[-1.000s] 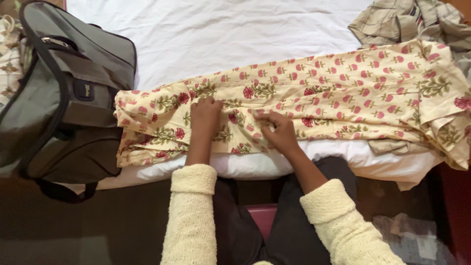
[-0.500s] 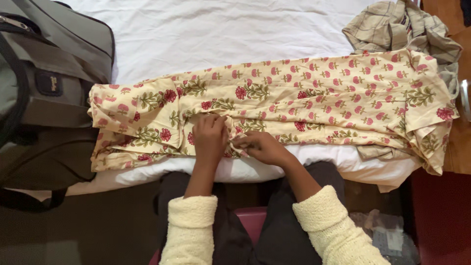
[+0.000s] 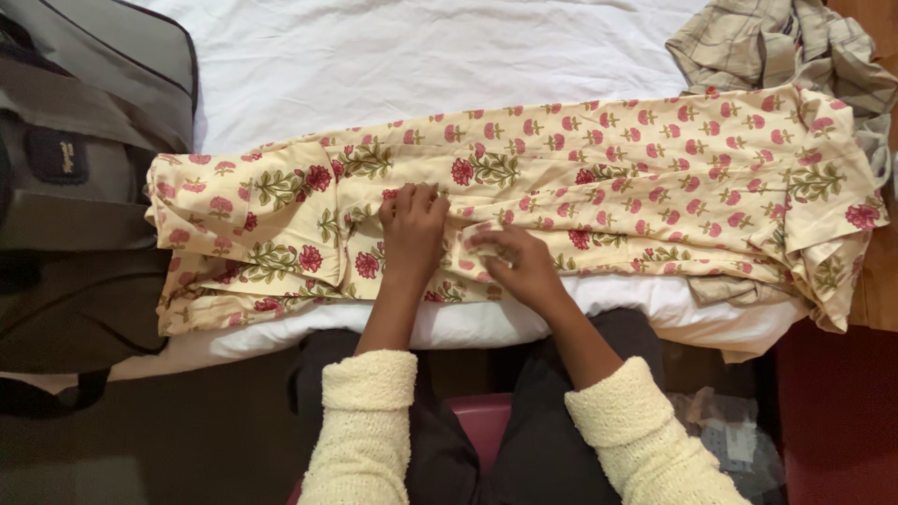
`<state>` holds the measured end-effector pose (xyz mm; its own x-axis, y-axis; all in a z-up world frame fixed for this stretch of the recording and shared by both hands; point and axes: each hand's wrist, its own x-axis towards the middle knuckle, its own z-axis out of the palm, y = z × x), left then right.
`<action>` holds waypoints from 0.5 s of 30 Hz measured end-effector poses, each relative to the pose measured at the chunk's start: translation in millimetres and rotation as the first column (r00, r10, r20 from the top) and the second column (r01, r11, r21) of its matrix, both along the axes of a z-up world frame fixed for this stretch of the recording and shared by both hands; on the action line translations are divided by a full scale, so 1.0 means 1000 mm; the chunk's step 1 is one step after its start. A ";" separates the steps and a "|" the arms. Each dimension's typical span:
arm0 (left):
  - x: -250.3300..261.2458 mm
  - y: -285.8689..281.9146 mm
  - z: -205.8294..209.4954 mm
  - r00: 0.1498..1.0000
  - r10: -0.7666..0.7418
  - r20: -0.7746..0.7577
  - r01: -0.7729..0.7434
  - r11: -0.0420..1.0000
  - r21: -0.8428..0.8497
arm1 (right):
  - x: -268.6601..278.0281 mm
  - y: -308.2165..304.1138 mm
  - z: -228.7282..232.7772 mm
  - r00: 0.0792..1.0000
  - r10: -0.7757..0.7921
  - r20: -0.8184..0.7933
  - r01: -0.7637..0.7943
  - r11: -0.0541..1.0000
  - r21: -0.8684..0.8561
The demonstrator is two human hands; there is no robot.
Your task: The person folds a patterned garment by hand on a white surface, smoothing the fabric and aligning the edges before placing it next to a stack of other folded items.
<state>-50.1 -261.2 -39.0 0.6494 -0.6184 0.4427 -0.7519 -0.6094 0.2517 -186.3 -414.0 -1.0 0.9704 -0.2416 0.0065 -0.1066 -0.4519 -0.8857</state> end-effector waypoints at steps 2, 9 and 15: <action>0.003 -0.004 0.008 1.000 0.012 0.011 -0.012 1.000 -0.004 | 0.002 -0.002 0.005 0.985 -0.152 -0.080 0.138 0.977 -0.160; 0.002 -0.009 0.047 0.999 -0.015 -0.046 -0.001 0.946 -0.325 | 0.005 0.004 0.012 0.889 -0.275 0.366 0.402 0.851 -0.337; 0.005 -0.009 0.052 0.996 -0.052 -0.074 0.021 0.928 -0.373 | 0.021 0.003 -0.005 0.959 -0.253 0.126 0.282 0.820 -0.498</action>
<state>-44.9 -269.9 12.7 0.6729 -0.4437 0.5919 -0.7392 -0.4331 0.5158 -165.7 -410.8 -5.7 0.8627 -0.4409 0.2477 -0.2501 -0.7977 -0.5488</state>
